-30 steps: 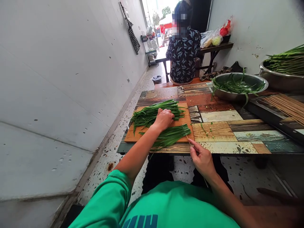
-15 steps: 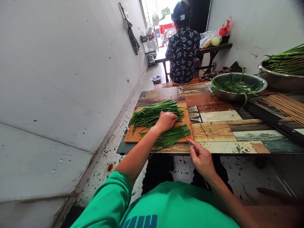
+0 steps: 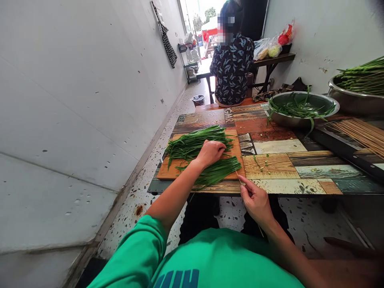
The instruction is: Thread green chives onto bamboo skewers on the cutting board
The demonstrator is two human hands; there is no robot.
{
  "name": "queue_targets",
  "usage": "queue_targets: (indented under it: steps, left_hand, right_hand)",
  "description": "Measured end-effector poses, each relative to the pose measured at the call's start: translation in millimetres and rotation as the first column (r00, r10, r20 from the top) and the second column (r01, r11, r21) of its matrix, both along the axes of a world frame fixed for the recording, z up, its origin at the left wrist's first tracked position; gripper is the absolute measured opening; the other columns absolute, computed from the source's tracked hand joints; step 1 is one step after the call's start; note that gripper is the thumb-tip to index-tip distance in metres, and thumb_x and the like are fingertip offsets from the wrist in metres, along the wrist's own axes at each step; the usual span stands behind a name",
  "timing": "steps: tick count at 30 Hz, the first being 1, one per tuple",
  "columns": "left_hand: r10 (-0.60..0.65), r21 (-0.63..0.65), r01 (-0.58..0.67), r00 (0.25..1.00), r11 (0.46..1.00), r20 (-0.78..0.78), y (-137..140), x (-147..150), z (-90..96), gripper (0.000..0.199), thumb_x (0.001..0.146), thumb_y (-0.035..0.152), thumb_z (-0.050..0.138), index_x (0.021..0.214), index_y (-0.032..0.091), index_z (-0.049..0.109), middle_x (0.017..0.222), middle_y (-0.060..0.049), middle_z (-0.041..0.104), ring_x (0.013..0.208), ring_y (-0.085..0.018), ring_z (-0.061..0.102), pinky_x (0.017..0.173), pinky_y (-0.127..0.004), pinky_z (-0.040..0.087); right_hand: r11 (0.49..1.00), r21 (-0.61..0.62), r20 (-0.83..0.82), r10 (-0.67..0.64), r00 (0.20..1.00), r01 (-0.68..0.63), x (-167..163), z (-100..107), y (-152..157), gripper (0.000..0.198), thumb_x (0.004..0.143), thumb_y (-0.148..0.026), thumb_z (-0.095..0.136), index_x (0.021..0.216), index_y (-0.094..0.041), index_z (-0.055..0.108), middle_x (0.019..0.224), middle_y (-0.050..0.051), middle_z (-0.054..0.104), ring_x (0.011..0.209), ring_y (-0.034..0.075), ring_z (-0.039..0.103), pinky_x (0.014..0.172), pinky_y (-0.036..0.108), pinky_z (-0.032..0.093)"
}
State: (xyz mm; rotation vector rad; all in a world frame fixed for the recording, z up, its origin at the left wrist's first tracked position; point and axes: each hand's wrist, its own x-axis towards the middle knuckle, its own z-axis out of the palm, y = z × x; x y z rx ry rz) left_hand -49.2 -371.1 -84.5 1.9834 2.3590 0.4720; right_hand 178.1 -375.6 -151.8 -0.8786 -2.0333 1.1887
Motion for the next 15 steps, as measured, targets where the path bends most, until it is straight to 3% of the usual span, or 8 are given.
queue_targets:
  steps: [9, 15]
  left_hand:
    - [-0.033, 0.044, 0.024, 0.976, 0.999, 0.217, -4.9, -1.2, 0.3, 0.02, 0.08, 0.017, 0.056, 0.088, 0.017, 0.075, 0.08, -0.002, 0.073, 0.068, -0.012, 0.06, 0.067, -0.021, 0.043]
    - [0.088, 0.031, -0.103, 0.945, 0.994, 0.316, -8.4, -2.9, 0.0, 0.02, 0.08, 0.02, 0.057, 0.088, 0.015, 0.074, 0.071, -0.001, 0.07, 0.062, -0.011, 0.056, 0.061, -0.02, 0.042]
  right_hand:
    - [1.0, -0.001, 0.02, -0.016, 1.0, 0.016, 0.8, 3.8, 0.0, 0.045, 0.087, -0.031, 0.044, 0.119, -0.007, 0.064, 0.08, 0.01, 0.072, 0.069, 0.019, 0.066, 0.058, 0.027, 0.05]
    - [0.998, 0.044, -0.025, -0.031, 0.999, 0.032, 1.0, -4.0, 0.0, 0.042, 0.087, -0.031, 0.046, 0.118, -0.012, 0.066, 0.083, 0.008, 0.073, 0.062, 0.016, 0.063, 0.056, 0.025, 0.05]
